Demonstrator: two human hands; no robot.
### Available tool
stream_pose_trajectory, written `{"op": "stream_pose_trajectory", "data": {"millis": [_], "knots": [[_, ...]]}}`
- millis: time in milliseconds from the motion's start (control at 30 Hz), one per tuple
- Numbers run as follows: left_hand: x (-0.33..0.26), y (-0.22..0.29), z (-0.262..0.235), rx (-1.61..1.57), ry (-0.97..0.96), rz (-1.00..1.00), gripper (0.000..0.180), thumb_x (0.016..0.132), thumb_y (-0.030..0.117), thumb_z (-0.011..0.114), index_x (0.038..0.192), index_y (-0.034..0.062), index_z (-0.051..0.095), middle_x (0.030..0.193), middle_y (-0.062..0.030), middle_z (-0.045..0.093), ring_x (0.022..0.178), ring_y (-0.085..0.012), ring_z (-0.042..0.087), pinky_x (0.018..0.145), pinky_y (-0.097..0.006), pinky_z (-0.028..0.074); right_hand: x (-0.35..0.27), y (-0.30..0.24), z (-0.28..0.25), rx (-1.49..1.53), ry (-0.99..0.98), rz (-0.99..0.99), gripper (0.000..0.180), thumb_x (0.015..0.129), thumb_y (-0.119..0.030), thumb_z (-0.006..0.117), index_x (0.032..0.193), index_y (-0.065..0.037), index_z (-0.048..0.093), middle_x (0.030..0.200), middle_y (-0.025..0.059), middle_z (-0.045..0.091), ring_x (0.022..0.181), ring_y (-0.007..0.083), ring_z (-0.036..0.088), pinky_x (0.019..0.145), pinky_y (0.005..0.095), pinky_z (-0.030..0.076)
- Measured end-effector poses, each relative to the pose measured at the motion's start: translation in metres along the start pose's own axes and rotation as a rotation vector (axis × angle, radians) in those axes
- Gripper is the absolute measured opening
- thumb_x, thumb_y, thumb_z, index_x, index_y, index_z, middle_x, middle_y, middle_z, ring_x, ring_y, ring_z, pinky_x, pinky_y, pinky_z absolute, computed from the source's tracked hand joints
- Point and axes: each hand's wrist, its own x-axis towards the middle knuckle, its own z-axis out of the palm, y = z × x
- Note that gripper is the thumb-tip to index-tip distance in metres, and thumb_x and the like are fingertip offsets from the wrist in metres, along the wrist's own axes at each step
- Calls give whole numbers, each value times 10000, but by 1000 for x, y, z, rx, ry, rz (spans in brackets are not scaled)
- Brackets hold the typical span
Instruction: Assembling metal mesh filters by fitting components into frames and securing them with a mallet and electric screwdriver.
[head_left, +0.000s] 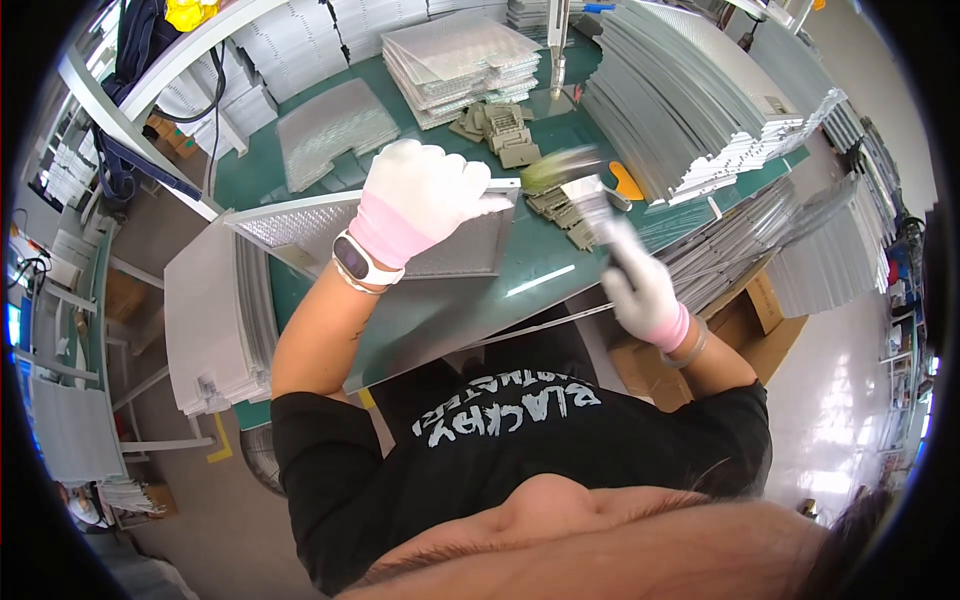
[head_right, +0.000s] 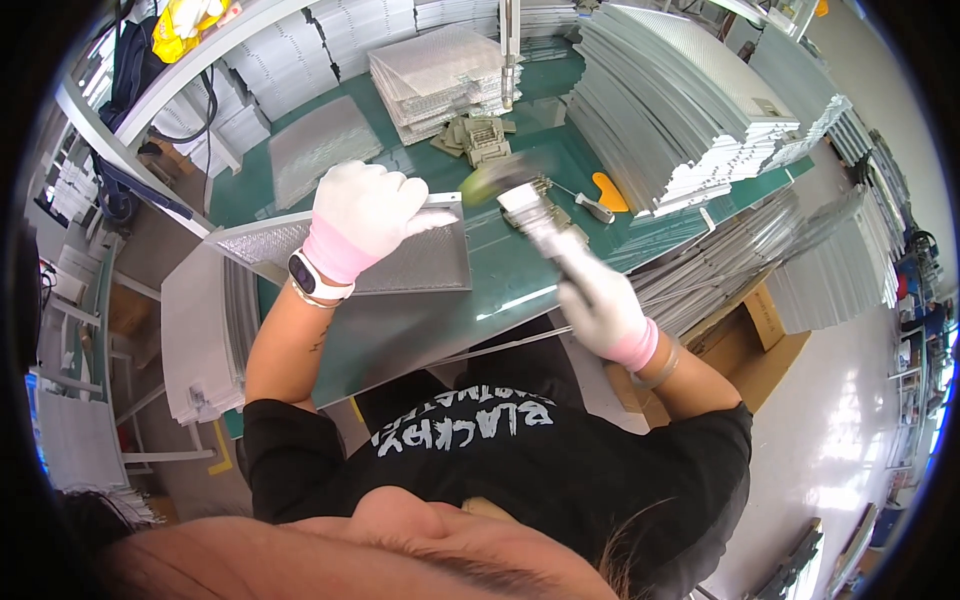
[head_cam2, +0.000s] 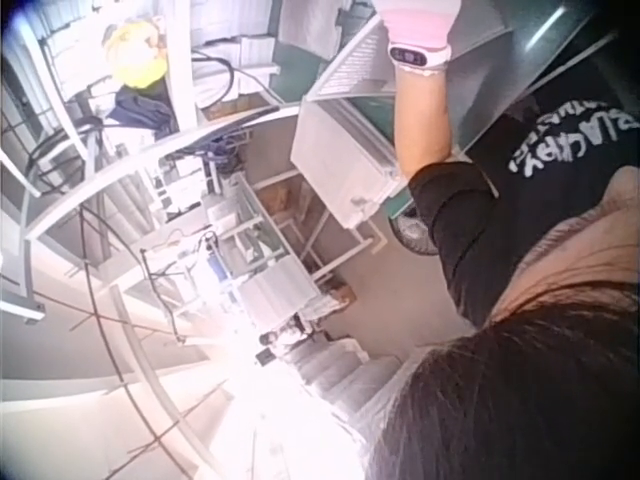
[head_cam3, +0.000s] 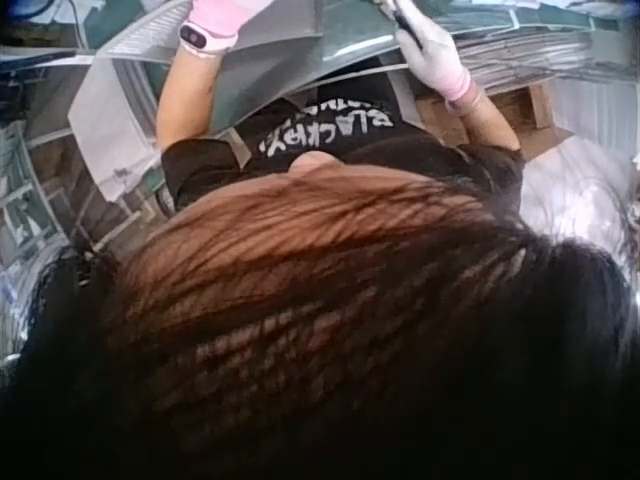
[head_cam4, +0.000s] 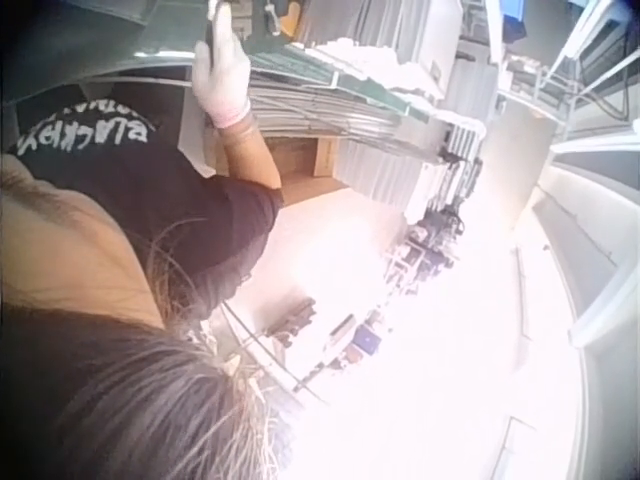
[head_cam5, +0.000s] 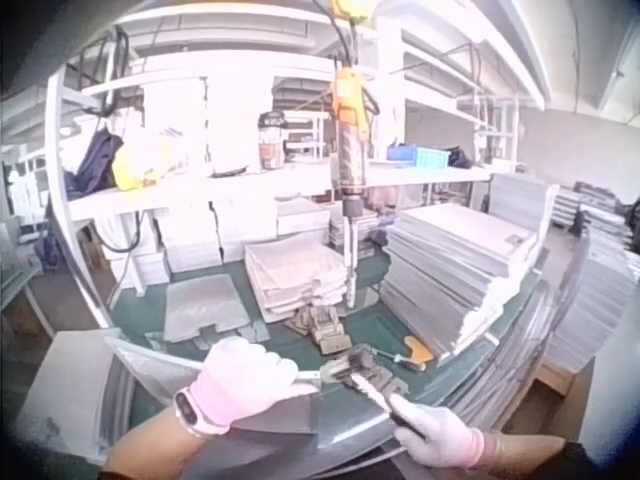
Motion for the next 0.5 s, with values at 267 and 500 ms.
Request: {"op": "stream_pose_trajectory", "data": {"millis": [267, 500], "knots": [[-3, -3, 1, -6, -17, 1, 488, 731, 528, 776, 611, 161, 478, 546, 0, 458, 514, -179, 514, 500, -324, 405, 31, -6, -38, 343, 262, 36, 673, 1001, 0, 395, 1619, -62, 134, 854, 51, 578, 612, 67, 449, 576, 197, 416], [-2, 25, 9, -115, 143, -179, 499, 614, 521, 844, 632, 144, 517, 612, -30, 476, 615, -234, 521, 683, -398, 470, 73, -28, -76, -219, -280, -245, 595, 905, -6, 605, 1482, -16, 457, 909, 173, 677, 765, 333, 678, 739, 380, 565]]}}
